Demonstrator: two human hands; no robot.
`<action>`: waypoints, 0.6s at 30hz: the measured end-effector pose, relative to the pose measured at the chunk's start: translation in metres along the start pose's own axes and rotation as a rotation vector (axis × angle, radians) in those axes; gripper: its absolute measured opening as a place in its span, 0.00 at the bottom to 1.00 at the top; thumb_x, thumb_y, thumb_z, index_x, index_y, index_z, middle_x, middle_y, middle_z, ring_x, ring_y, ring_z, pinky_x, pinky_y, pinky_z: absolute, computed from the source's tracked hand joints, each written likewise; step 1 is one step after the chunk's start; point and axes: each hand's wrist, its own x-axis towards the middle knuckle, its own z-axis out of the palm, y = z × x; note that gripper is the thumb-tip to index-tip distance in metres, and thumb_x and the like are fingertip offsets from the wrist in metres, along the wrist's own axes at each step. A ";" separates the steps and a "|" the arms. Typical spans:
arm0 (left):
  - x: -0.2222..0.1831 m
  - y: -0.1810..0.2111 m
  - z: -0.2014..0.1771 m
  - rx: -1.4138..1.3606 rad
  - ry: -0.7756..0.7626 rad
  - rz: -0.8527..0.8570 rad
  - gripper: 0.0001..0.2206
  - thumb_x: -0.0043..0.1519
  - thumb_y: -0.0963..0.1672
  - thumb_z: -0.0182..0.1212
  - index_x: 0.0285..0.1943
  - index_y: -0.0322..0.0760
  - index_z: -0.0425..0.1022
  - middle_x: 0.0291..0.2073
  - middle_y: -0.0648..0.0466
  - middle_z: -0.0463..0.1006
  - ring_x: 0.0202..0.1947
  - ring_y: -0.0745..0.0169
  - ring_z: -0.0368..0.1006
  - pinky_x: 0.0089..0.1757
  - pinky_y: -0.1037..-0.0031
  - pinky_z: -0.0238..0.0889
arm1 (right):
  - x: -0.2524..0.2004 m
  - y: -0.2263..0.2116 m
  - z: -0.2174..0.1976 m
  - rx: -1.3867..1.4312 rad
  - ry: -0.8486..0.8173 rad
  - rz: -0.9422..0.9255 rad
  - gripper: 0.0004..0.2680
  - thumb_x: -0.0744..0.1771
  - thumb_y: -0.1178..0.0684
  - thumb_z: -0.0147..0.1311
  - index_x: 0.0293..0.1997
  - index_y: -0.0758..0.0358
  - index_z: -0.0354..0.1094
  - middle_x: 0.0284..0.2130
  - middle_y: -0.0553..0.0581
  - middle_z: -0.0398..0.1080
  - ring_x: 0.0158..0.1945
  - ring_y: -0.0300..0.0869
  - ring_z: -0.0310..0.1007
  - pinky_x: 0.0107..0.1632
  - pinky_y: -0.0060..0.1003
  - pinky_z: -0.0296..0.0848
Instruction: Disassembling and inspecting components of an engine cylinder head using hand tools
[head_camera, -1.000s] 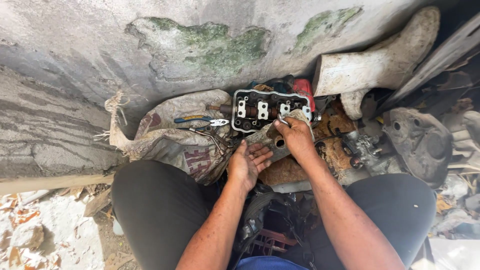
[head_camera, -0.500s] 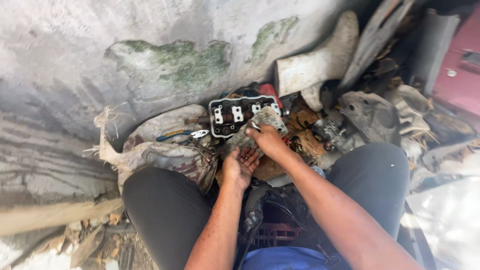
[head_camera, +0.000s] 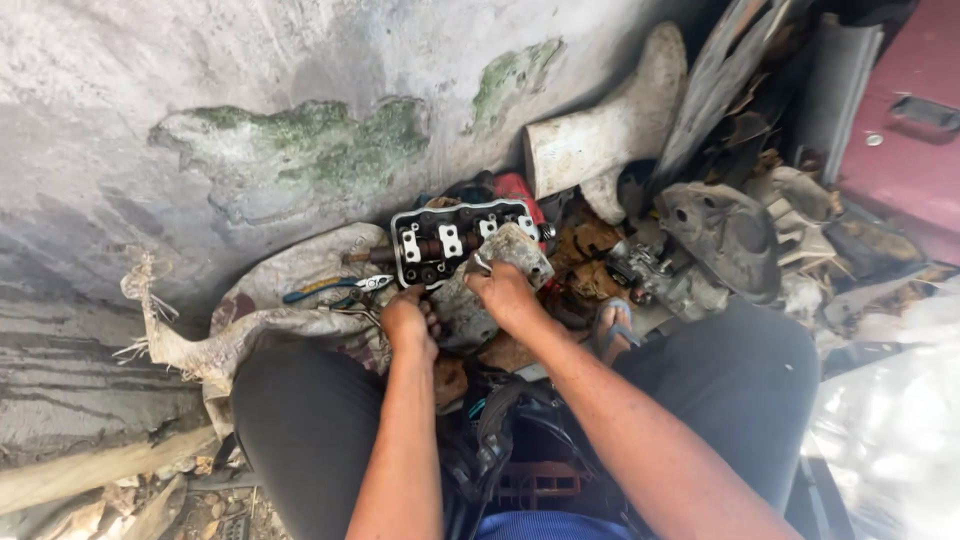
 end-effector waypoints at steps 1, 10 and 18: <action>-0.012 0.008 -0.006 0.005 0.016 0.012 0.07 0.63 0.46 0.57 0.40 0.41 0.77 0.18 0.55 0.68 0.14 0.58 0.63 0.17 0.68 0.57 | -0.002 -0.002 0.000 0.013 -0.014 -0.008 0.14 0.63 0.40 0.57 0.39 0.61 0.78 0.20 0.59 0.76 0.35 0.51 0.81 0.40 0.47 0.78; -0.009 -0.016 -0.012 0.345 -0.115 -0.023 0.17 0.65 0.41 0.48 0.63 0.41 0.72 0.17 0.53 0.65 0.12 0.61 0.62 0.16 0.71 0.52 | -0.004 0.048 -0.047 0.529 -0.074 0.465 0.10 0.55 0.53 0.58 0.31 0.67 0.70 0.15 0.61 0.66 0.14 0.48 0.62 0.18 0.35 0.55; -0.062 0.003 0.002 0.959 -0.415 0.273 0.19 0.63 0.43 0.57 0.64 0.35 0.77 0.56 0.37 0.78 0.61 0.35 0.71 0.58 0.52 0.66 | -0.088 0.049 -0.100 0.738 -0.041 0.327 0.05 0.57 0.63 0.57 0.26 0.71 0.63 0.13 0.59 0.57 0.08 0.38 0.52 0.11 0.32 0.50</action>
